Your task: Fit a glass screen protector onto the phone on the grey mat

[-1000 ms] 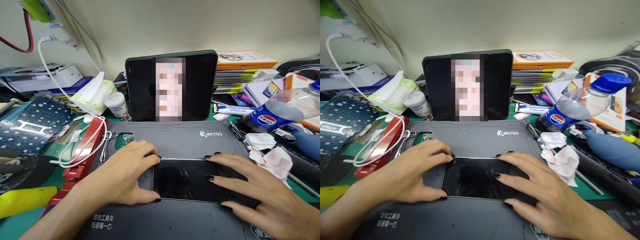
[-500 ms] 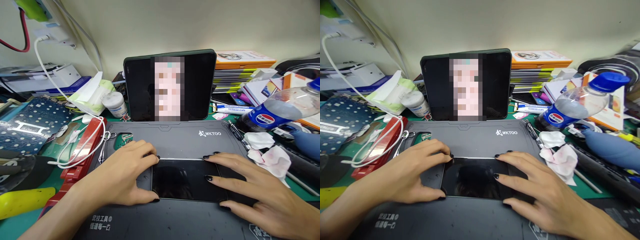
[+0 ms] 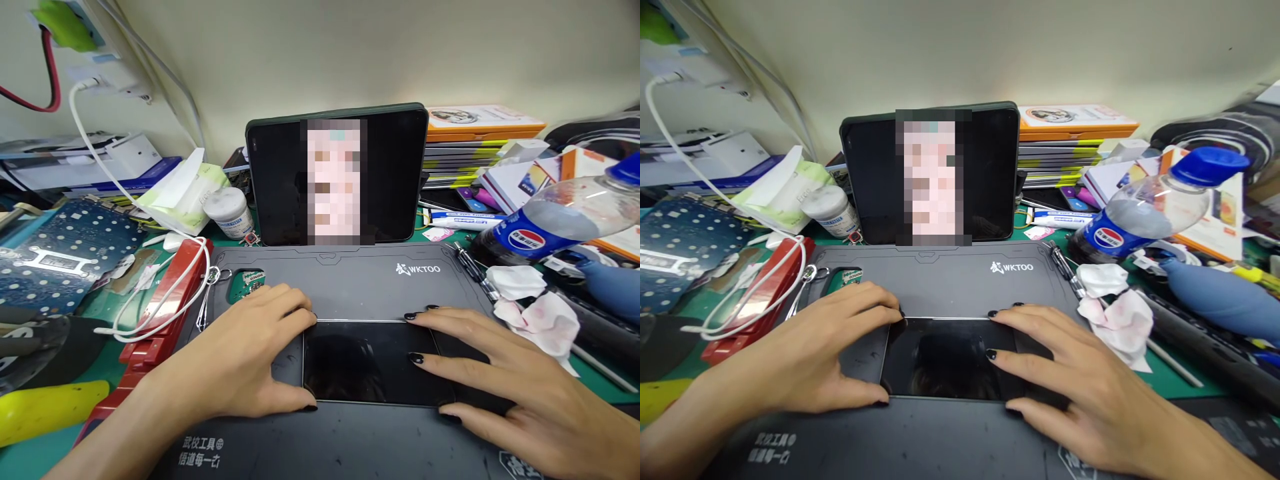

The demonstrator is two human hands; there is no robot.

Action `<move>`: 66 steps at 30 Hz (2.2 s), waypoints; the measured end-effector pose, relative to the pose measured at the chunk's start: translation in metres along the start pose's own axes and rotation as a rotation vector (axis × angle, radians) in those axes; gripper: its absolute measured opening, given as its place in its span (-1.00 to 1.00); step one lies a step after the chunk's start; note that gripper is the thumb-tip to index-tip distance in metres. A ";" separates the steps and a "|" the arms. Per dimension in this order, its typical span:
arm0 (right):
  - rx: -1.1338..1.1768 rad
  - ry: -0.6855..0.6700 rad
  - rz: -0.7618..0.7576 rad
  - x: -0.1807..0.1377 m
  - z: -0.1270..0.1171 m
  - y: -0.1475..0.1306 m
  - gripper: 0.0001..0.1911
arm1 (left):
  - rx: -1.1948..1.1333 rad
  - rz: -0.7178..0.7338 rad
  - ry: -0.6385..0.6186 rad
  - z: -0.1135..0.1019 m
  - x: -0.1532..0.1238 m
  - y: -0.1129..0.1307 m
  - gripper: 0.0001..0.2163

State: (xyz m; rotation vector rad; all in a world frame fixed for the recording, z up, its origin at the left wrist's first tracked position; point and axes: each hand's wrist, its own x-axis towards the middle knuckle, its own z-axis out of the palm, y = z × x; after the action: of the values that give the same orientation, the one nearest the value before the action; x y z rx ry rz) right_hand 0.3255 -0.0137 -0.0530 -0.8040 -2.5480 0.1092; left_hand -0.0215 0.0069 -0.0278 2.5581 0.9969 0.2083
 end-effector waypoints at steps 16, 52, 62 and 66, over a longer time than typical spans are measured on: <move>-0.003 0.024 0.002 0.003 -0.001 -0.002 -0.75 | -0.007 -0.022 -0.007 0.001 0.002 -0.001 -0.59; -0.029 -0.007 -0.021 -0.015 0.009 0.011 -0.67 | -0.020 -0.042 -0.030 -0.001 0.003 -0.002 -0.51; -0.096 0.007 -0.058 -0.006 0.000 0.006 -0.69 | -0.085 -0.116 -0.086 0.003 0.004 0.003 -0.59; -0.126 0.004 -0.050 0.001 -0.008 -0.001 -0.73 | -0.079 -0.131 -0.072 0.005 0.003 0.004 -0.61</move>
State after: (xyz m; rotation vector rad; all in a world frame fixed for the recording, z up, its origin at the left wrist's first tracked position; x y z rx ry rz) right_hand 0.3274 -0.0148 -0.0451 -0.7853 -2.5897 -0.0691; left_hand -0.0155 0.0053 -0.0304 2.4022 1.1015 0.1157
